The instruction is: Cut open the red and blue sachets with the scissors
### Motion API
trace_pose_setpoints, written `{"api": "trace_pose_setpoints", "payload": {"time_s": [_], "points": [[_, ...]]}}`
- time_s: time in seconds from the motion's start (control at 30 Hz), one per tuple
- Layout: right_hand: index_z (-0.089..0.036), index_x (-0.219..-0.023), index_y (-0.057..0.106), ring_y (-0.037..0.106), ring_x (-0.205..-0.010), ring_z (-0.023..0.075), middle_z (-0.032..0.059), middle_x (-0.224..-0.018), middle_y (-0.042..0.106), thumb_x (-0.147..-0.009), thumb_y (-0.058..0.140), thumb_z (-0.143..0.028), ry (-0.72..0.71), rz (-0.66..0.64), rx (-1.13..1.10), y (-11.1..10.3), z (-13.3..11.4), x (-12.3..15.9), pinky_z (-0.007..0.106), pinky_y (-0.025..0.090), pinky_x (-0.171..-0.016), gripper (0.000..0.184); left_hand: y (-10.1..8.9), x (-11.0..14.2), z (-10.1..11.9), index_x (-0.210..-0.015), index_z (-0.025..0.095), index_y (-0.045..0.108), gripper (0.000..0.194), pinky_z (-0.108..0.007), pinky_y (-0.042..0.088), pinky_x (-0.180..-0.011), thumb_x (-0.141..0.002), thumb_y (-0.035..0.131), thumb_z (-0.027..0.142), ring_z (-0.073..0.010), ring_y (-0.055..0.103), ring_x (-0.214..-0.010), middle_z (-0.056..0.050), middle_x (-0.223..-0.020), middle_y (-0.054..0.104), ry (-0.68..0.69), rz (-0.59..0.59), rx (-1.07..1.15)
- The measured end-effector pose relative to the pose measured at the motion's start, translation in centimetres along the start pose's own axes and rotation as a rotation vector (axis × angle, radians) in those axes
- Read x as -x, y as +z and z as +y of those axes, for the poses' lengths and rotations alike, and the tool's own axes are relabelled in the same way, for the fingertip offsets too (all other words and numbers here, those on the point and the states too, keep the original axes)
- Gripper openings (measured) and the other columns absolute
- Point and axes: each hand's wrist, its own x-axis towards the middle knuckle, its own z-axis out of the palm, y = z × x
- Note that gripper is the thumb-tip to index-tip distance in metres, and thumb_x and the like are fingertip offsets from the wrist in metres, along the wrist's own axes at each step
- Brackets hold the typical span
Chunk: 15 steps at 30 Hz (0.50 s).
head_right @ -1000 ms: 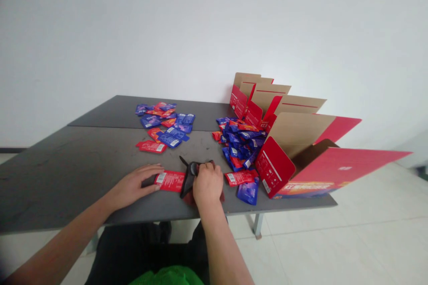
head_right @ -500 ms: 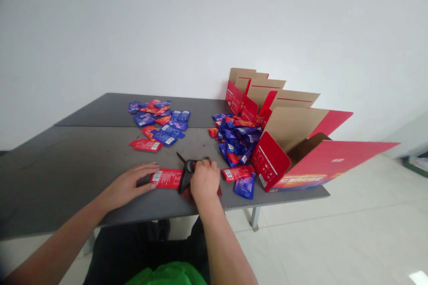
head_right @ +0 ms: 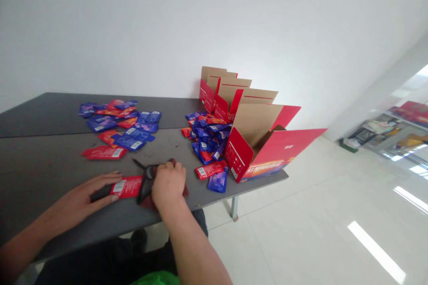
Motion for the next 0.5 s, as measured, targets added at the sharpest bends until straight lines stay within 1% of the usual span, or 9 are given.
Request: {"api": "trace_pose_setpoints", "payload": {"time_s": [0.03,0.07,0.1,0.13,0.2,0.27,0.33,0.4,0.5], "points": [[-0.018,-0.100,0.071,0.058,-0.103,0.0281,0.0122,-0.107,0.071,-0.101,0.051,-0.026,0.037,0.014,0.015,-0.6,0.9,-0.2,0.040,0.046,-0.082,0.021,0.1,0.0,-0.1,-0.133,0.032,0.068,0.053,-0.054,0.042,-0.119,-0.089,0.064,0.062,-0.0337,0.057,-0.137,-0.006,-0.149,0.062,-0.002,0.001,-0.002],[-0.018,-0.101,0.071,0.058,-0.103,0.0282,0.0126,-0.107,0.071,-0.101,0.052,-0.026,0.054,0.034,0.020,-1.0,1.3,-0.4,0.040,0.046,-0.083,0.021,0.1,0.0,-0.1,-0.132,0.032,0.068,0.054,-0.054,0.043,-0.119,-0.088,0.064,0.063,-0.0341,0.057,-0.137,-0.006,-0.149,0.062,0.000,0.006,-0.006],[-0.018,-0.101,0.070,0.058,-0.103,0.0281,0.0126,-0.108,0.070,-0.101,0.052,-0.027,0.047,0.058,0.011,-1.1,0.9,-0.7,0.040,0.046,-0.083,0.021,0.2,0.0,-0.1,-0.131,0.031,0.069,0.054,-0.053,0.043,-0.118,-0.087,0.065,0.063,-0.0343,0.058,-0.136,-0.007,-0.148,0.063,0.005,0.018,-0.008],[-0.019,-0.102,0.070,0.058,-0.103,0.0281,0.0122,-0.108,0.070,-0.102,0.051,-0.029,0.015,0.082,-0.009,-1.0,-0.1,-0.8,0.039,0.047,-0.083,0.021,0.1,-0.1,-0.1,-0.129,0.031,0.070,0.053,-0.051,0.044,-0.118,-0.086,0.066,0.062,-0.0342,0.059,-0.135,-0.007,-0.147,0.064,0.010,0.024,-0.009],[-0.020,-0.103,0.069,0.058,-0.103,0.0283,0.0107,-0.109,0.070,-0.102,0.052,-0.032,-0.095,0.105,-0.063,-0.2,-3.2,-1.0,0.040,0.048,-0.082,0.021,0.0,-0.1,0.1,-0.123,0.030,0.072,0.048,-0.051,0.047,-0.115,-0.085,0.066,0.059,-0.0340,0.064,-0.128,-0.006,-0.140,0.069,0.000,0.034,-0.011],[-0.020,-0.101,0.069,0.058,-0.102,0.0289,0.0097,-0.107,0.070,-0.100,0.053,-0.030,-0.190,0.055,-0.090,1.0,-6.5,-0.8,0.041,0.048,-0.082,0.019,-0.2,0.0,0.3,-0.114,0.027,0.075,0.041,-0.052,0.051,-0.110,-0.083,0.064,0.053,-0.0344,0.068,-0.118,-0.006,-0.129,0.075,-0.026,0.033,-0.015],[-0.019,-0.100,0.069,0.058,-0.101,0.0290,0.0091,-0.105,0.070,-0.098,0.054,-0.026,-0.214,0.002,-0.097,2.0,-8.2,-0.4,0.042,0.049,-0.082,0.017,-0.4,0.0,0.5,-0.108,0.026,0.076,0.036,-0.052,0.054,-0.106,-0.082,0.061,0.047,-0.0344,0.069,-0.113,-0.006,-0.120,0.078,-0.039,0.023,-0.018],[-0.019,-0.098,0.069,0.058,-0.101,0.0288,0.0086,-0.104,0.071,-0.099,0.053,-0.024,-0.189,-0.015,-0.093,2.4,-7.4,-0.1,0.042,0.049,-0.081,0.017,-0.5,0.0,0.7,-0.110,0.026,0.075,0.037,-0.050,0.054,-0.108,-0.084,0.062,0.048,-0.0339,0.068,-0.117,-0.006,-0.124,0.077,-0.021,0.009,-0.010],[-0.020,-0.098,0.070,0.058,-0.102,0.0285,0.0096,-0.105,0.071,-0.102,0.050,-0.026,-0.099,0.010,-0.060,1.6,-2.9,0.0,0.041,0.047,-0.082,0.021,-0.4,0.0,0.9,-0.123,0.029,0.071,0.048,-0.050,0.047,-0.115,-0.087,0.063,0.059,-0.0339,0.063,-0.128,-0.007,-0.139,0.069,-0.015,0.018,0.001]]}}
